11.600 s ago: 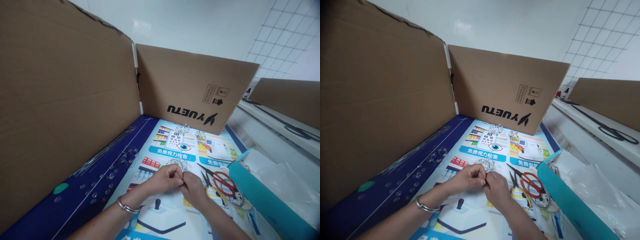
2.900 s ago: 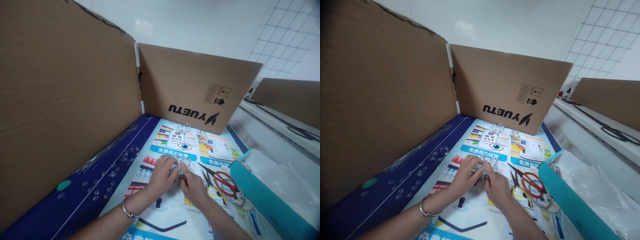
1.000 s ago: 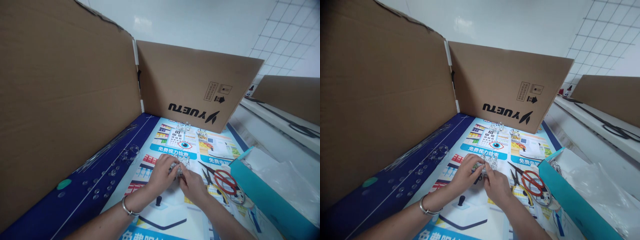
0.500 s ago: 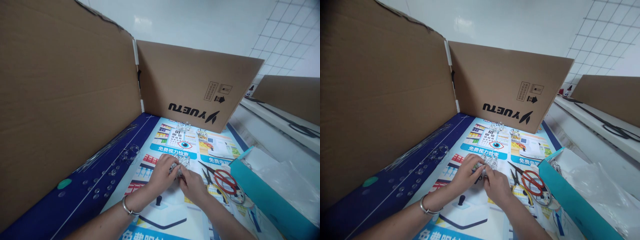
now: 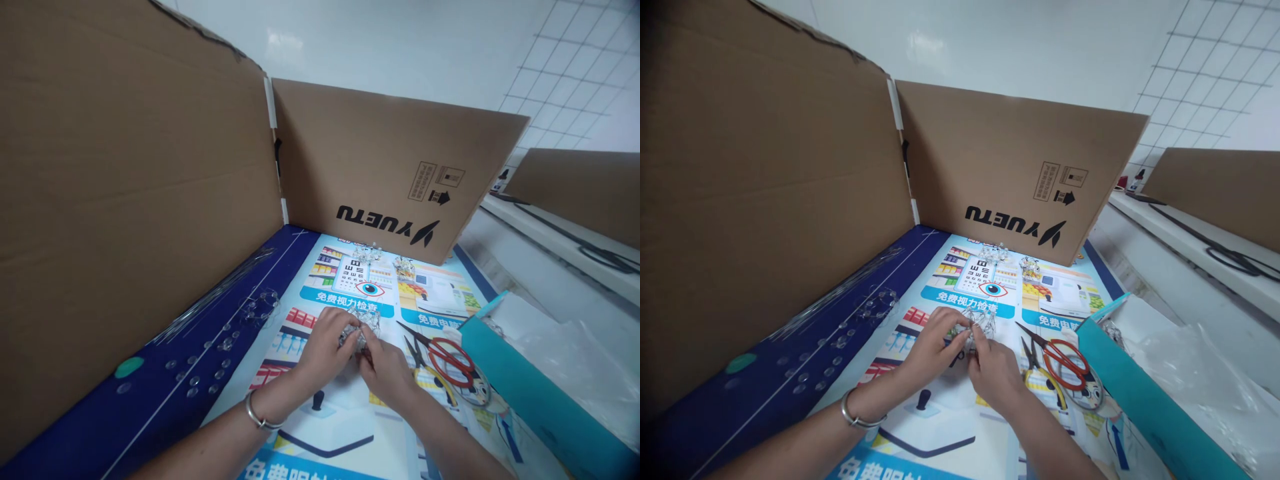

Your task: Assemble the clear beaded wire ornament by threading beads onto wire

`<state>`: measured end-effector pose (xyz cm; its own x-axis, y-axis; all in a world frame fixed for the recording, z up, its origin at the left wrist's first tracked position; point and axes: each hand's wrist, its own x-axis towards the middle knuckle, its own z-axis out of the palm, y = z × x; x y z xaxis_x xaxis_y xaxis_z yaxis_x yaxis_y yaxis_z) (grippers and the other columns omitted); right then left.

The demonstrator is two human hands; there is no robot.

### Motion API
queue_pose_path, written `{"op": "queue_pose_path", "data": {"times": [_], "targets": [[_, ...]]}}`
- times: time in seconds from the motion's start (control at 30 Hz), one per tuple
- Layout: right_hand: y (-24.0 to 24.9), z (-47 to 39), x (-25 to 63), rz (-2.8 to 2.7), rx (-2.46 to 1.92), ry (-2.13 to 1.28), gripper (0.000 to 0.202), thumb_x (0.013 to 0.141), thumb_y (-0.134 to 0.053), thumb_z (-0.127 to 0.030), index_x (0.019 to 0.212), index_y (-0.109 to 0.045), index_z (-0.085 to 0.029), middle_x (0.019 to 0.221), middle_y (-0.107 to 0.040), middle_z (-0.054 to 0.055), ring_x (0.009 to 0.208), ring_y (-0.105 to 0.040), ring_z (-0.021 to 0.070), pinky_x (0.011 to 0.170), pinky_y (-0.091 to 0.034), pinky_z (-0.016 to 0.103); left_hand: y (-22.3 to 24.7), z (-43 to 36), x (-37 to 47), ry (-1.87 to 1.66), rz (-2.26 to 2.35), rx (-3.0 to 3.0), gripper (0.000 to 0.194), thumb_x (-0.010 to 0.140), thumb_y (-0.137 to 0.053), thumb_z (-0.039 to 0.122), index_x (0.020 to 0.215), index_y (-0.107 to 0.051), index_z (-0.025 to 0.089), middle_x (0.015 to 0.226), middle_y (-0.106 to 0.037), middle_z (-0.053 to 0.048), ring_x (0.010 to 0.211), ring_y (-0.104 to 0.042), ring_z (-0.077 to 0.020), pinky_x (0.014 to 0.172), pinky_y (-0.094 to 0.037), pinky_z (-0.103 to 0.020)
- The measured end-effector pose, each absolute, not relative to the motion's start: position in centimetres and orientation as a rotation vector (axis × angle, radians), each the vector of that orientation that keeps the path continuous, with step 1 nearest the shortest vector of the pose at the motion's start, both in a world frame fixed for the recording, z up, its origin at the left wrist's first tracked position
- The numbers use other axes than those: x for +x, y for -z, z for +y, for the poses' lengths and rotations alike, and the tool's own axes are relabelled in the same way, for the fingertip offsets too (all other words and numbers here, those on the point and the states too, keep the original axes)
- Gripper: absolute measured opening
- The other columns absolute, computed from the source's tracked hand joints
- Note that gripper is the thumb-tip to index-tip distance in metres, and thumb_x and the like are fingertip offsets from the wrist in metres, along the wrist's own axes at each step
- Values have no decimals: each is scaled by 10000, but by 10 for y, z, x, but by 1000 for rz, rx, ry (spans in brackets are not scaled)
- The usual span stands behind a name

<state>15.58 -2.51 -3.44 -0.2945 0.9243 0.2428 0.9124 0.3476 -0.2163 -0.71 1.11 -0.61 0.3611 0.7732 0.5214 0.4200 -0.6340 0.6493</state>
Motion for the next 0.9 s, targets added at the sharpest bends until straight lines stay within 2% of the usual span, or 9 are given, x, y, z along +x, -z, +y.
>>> {"op": "queue_pose_path", "data": {"times": [0.9], "targets": [[35, -24, 156, -2320, -1641, -38, 537, 819, -429, -181, 1342, -325, -119, 858, -672, 82, 742, -622, 221, 625, -432, 293, 9, 13, -7, -1215, 1066, 2210, 95, 840, -497, 136, 874, -560, 199, 887, -573, -36, 903, -488, -205, 803, -413, -355]]}}
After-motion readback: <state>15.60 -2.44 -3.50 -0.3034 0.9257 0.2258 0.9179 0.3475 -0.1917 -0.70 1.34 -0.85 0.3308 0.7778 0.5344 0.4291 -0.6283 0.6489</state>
